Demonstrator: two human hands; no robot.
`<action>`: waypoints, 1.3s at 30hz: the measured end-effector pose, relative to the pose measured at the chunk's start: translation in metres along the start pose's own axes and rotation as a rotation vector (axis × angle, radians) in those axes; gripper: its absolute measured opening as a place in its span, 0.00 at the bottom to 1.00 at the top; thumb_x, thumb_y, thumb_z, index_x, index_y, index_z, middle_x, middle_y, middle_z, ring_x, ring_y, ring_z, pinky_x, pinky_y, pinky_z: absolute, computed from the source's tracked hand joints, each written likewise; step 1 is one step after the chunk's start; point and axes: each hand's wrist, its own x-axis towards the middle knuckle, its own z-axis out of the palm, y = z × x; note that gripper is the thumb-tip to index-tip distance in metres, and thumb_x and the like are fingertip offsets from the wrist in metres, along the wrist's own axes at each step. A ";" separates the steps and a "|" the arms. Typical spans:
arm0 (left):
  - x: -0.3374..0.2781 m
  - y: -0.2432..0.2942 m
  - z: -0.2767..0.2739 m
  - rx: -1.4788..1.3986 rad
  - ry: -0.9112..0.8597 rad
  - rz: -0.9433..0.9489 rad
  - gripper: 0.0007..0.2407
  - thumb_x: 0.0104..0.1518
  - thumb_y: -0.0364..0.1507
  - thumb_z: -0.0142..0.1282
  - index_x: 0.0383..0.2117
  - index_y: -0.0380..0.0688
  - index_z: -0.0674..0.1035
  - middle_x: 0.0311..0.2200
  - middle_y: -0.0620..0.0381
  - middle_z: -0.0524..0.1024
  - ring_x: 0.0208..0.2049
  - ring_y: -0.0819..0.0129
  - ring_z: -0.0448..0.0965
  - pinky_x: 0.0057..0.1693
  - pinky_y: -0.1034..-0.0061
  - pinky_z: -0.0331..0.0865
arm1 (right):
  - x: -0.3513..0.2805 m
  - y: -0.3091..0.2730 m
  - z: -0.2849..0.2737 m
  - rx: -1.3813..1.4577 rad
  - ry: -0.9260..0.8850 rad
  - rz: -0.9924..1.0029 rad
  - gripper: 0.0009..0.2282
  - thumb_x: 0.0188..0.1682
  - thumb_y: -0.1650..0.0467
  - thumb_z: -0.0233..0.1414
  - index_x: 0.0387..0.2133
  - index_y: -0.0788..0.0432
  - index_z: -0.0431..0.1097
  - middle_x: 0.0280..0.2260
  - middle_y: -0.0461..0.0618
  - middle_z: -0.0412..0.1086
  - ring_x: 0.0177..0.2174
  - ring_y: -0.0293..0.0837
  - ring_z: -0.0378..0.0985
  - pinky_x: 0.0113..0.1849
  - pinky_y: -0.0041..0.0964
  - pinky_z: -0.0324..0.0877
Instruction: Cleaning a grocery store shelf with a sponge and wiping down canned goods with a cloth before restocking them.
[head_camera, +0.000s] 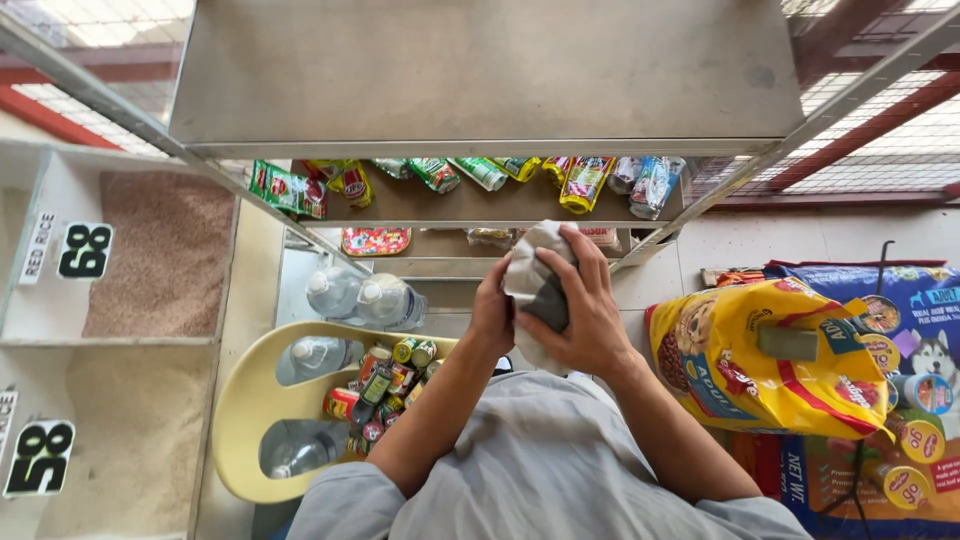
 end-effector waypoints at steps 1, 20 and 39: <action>0.012 -0.002 -0.020 0.091 0.001 -0.006 0.22 0.61 0.48 0.55 0.47 0.42 0.81 0.36 0.48 0.84 0.32 0.60 0.86 0.45 0.66 0.80 | -0.004 0.007 0.003 0.066 0.016 0.023 0.31 0.42 0.60 0.63 0.59 0.58 0.64 0.63 0.65 0.56 0.62 0.68 0.58 0.61 0.59 0.53; -0.015 0.027 -0.016 0.034 0.056 0.014 0.20 0.57 0.47 0.55 0.40 0.43 0.84 0.35 0.47 0.84 0.32 0.57 0.85 0.43 0.63 0.78 | -0.001 -0.014 0.026 -0.078 0.020 -0.043 0.28 0.42 0.59 0.62 0.58 0.49 0.70 0.64 0.59 0.59 0.63 0.67 0.57 0.61 0.57 0.53; 0.030 -0.046 0.005 -0.005 -0.112 0.056 0.22 0.64 0.45 0.50 0.54 0.41 0.79 0.46 0.42 0.81 0.42 0.51 0.85 0.53 0.55 0.77 | -0.023 0.025 -0.051 0.002 -0.009 0.019 0.32 0.46 0.57 0.60 0.63 0.54 0.63 0.65 0.66 0.55 0.61 0.70 0.58 0.59 0.61 0.56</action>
